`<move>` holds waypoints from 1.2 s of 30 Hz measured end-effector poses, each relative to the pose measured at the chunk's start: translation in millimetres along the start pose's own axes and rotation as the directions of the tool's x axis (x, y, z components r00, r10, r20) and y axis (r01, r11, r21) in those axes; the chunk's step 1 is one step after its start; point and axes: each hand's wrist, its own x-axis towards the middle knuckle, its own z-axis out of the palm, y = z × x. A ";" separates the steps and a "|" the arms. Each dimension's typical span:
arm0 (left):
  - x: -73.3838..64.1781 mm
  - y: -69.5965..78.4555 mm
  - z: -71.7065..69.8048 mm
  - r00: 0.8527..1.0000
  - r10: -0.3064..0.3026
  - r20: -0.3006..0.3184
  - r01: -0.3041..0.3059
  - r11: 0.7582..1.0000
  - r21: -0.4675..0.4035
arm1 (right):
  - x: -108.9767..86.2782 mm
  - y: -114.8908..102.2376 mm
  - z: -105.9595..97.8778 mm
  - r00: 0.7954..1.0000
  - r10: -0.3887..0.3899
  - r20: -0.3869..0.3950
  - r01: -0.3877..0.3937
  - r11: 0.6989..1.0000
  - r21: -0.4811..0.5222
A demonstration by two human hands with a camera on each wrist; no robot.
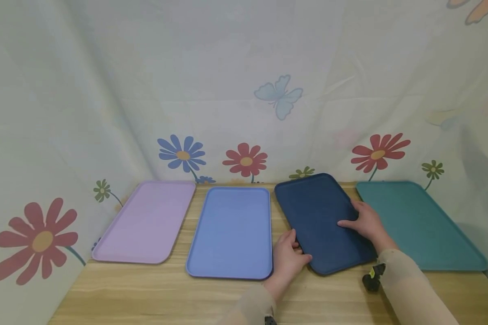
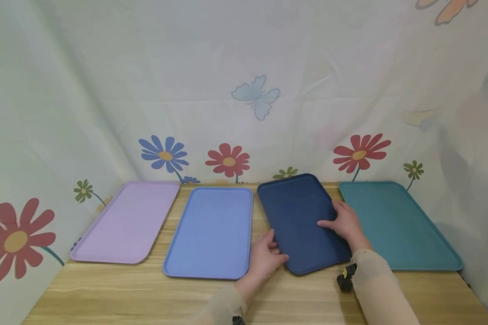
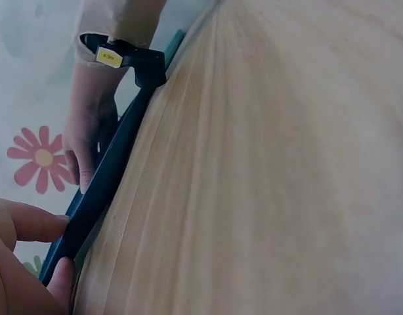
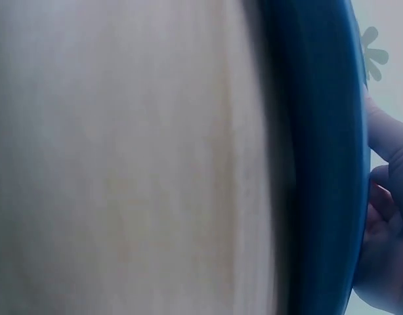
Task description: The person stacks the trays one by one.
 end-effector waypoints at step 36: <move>13.4 17.8 -34.0 0.987 -0.007 -0.162 -0.024 0.981 -0.191 | -13.1 -43.0 -14.7 0.988 0.085 -0.127 -0.071 0.992 0.108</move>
